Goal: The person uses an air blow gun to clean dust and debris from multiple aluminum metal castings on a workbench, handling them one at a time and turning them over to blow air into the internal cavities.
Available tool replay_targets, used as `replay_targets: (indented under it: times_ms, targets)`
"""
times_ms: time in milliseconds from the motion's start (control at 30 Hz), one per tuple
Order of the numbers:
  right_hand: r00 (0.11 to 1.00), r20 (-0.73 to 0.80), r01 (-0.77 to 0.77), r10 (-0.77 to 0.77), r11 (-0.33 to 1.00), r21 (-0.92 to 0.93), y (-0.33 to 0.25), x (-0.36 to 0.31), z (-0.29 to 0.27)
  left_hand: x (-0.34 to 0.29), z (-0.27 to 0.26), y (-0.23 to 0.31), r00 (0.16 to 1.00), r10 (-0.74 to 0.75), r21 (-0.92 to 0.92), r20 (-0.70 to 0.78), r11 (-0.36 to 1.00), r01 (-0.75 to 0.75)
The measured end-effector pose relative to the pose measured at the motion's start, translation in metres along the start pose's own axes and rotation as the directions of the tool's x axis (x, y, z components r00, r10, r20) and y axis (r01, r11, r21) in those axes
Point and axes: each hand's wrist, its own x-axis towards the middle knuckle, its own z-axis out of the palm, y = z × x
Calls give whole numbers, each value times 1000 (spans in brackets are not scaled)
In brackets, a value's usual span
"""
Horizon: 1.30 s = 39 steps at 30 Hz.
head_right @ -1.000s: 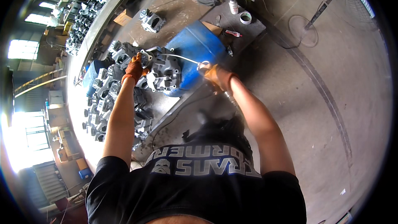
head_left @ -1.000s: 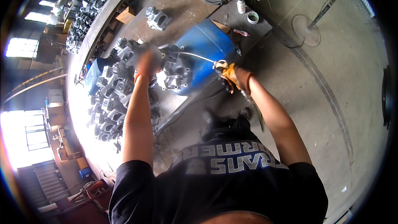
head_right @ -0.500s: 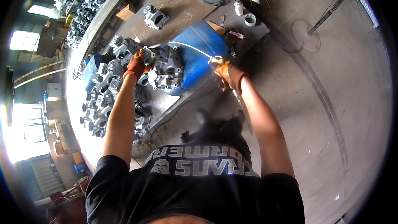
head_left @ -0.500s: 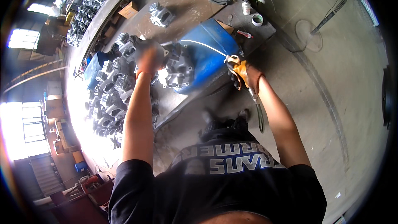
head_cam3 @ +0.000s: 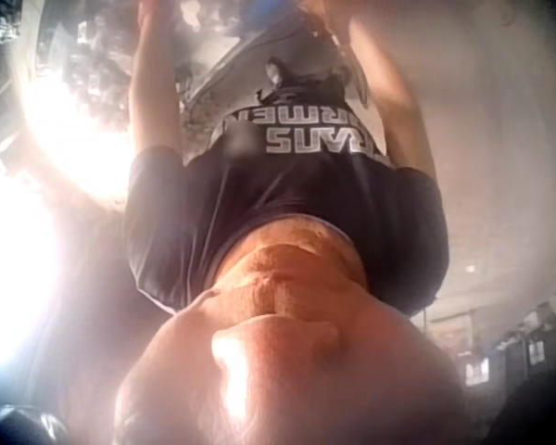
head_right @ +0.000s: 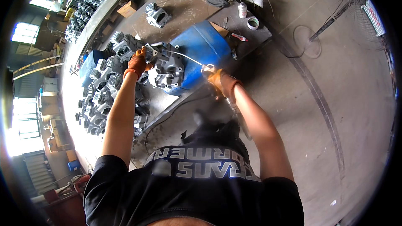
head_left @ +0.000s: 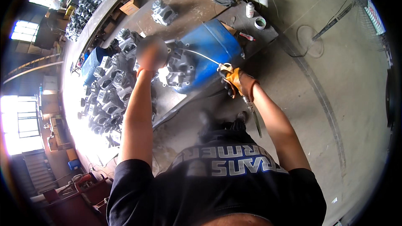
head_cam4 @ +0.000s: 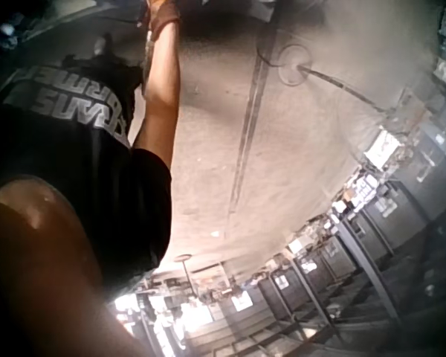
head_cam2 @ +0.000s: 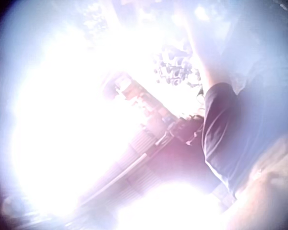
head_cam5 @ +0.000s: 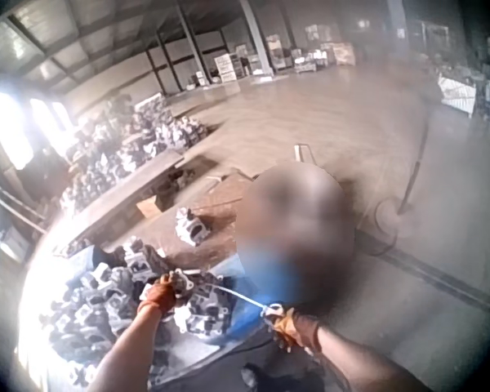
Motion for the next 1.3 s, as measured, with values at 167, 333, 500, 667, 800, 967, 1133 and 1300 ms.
replay_targets:
  times_ms: [167, 333, 500, 667, 800, 967, 1133, 1300]
  targets:
    - [998, -54, -25, 25, 1000, 7, -16, -12, -7, 2, -5, -6, 995, 15, -26, 98, 1000, -12]
    - [996, -30, 83, -86, 992, -97, 9, 28, -22, -8, -24, 2, 995, 38, -142, 90, 990, -25]
    - [956, -282, -50, -77, 907, -418, 32, -3, -12, -6, -32, 20, 986, -85, -165, 143, 980, 108]
    - [956, -274, 37, -102, 972, -232, 16, -60, -14, -10, -11, 15, 984, -168, -359, -59, 923, 136]
    - [953, -303, -24, 24, 1000, 1, 20, -68, -12, -6, -39, 27, 992, -71, -167, 103, 982, 88]
    - [941, -265, 94, -212, 913, -397, 20, -59, -15, 13, 12, -15, 936, 329, -149, -121, 927, -345]
    - [908, -399, 17, -128, 963, -271, 39, -59, -31, -5, 1, 15, 980, 184, -112, -78, 975, -192]
    - [941, -332, 15, -66, 988, -153, 44, -88, -23, -15, -13, 32, 997, -22, -180, -70, 984, 9]
